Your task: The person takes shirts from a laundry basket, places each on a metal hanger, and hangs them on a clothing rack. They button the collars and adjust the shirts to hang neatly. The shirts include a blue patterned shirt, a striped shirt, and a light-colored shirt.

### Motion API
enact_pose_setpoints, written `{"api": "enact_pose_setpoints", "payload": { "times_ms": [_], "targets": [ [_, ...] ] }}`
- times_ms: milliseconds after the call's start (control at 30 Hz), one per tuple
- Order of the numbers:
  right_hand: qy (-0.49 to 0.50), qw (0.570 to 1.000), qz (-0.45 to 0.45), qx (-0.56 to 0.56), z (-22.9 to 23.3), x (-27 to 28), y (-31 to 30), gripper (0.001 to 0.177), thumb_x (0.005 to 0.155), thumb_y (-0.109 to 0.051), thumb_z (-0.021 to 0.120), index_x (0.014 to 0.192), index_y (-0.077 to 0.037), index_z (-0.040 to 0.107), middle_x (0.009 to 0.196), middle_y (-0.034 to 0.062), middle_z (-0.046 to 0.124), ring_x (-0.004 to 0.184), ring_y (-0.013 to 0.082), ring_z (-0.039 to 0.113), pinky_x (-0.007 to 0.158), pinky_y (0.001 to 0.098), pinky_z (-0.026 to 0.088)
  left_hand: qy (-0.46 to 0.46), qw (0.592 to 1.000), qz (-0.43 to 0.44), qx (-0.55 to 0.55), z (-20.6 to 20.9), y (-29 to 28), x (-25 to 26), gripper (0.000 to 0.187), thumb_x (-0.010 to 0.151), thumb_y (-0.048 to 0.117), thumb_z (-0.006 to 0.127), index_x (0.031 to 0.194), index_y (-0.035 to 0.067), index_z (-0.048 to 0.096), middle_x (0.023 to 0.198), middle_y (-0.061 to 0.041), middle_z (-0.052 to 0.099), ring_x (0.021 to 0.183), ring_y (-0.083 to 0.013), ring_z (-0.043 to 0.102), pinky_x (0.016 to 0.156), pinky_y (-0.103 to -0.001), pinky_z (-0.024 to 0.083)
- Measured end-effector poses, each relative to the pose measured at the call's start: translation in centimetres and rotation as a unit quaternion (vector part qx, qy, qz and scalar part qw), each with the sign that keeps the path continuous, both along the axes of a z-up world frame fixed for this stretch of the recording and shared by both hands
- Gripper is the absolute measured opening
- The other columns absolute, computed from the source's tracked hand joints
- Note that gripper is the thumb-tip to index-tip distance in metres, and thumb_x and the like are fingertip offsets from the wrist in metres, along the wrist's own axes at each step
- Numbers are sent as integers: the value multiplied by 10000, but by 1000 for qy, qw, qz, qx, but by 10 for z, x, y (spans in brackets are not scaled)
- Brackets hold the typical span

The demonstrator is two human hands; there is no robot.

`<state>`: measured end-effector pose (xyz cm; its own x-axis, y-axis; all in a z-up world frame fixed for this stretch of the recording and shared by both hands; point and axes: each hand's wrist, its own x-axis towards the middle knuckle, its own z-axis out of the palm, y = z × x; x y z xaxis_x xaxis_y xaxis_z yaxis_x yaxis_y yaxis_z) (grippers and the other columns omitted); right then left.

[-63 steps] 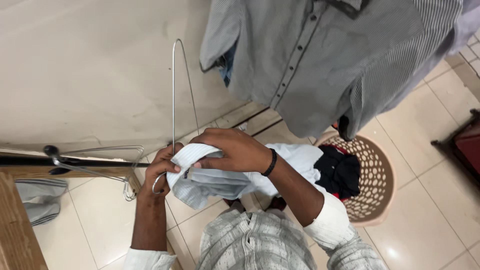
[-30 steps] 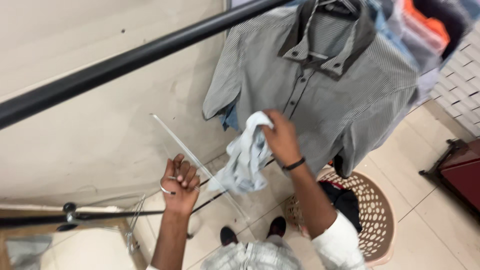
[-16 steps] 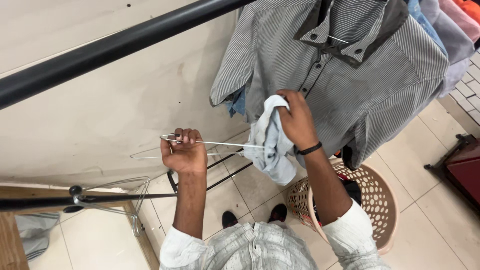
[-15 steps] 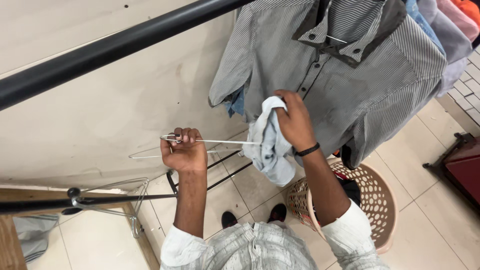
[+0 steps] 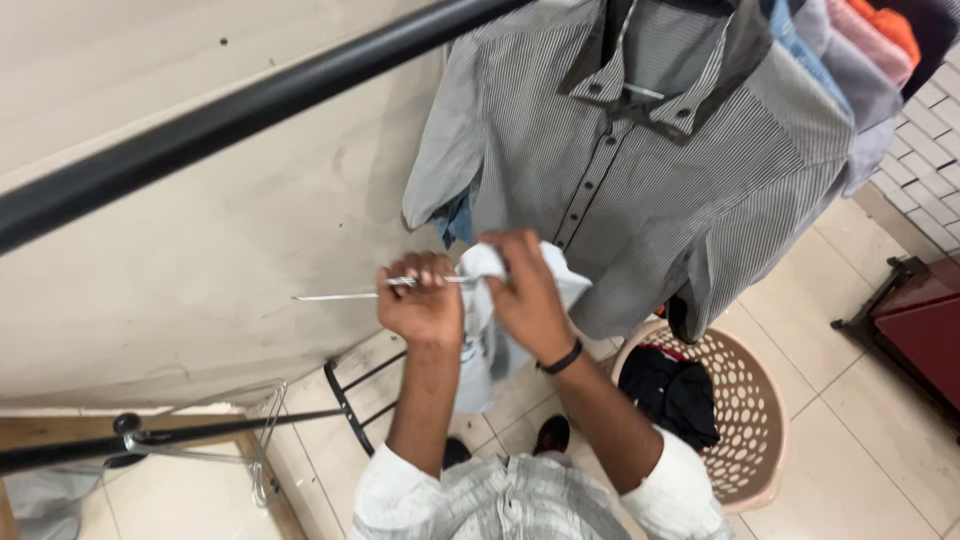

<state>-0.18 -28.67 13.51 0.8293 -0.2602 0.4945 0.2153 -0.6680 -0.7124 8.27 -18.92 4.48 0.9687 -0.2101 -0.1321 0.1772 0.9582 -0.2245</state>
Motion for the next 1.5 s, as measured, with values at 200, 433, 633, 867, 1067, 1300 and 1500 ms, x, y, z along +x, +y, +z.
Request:
{"api": "enact_pose_setpoints", "payload": {
  "times_ms": [200,433,633,867,1067,1300,1500],
  "targets": [
    [24,995,75,-62,33,-11,5,537,801,-75,695,1330,-55,602,1213,122,620,1048,349,591,906,401,490,11,999,-17,-43,10,12,4,408,1039,244,409,652,130,351,687,-78,426,649,-220,373,626,-357,343],
    [98,973,78,-195,0,-5,-14,216,967,-235,720,1108,-89,648,996,102,662,898,299,654,751,407,509,-101,992,-46,-64,47,15,-12,407,1076,249,408,709,94,493,722,-94,516,699,-239,486,703,-379,425],
    [148,988,5,36,4,-3,-46,307,996,-342,652,1126,-65,685,670,40,624,535,115,579,517,316,453,-251,835,-208,443,33,54,-25,355,1039,213,468,1331,64,604,1290,-33,667,1259,-138,603,1102,-362,469],
    [123,988,52,77,20,-8,-54,305,1055,-310,609,1217,-85,734,707,19,545,596,86,411,563,267,358,-266,594,-185,736,-116,74,-21,554,941,333,683,1388,9,648,1240,-226,657,1040,-269,612,892,-401,509],
    [18,983,168,70,13,-2,-34,241,1112,-258,591,1193,-55,691,1053,23,721,931,90,663,811,273,524,-396,424,114,807,-123,-10,-6,621,797,192,846,1330,4,588,1293,-184,591,1177,-357,569,980,-434,475],
    [197,976,71,-59,13,-34,-112,176,1001,-192,676,1105,-85,769,899,45,599,779,181,580,712,295,486,-405,579,-154,691,-108,75,81,202,925,94,695,1113,31,735,1011,-46,739,947,-148,660,847,-295,538],
    [152,983,96,-49,-12,-48,-133,153,996,-114,660,1114,-65,744,1002,45,633,911,152,642,808,303,526,-347,569,-431,608,-1,107,82,452,940,349,664,1255,27,672,1152,-90,693,1035,-173,654,900,-351,533]
  ]
}}
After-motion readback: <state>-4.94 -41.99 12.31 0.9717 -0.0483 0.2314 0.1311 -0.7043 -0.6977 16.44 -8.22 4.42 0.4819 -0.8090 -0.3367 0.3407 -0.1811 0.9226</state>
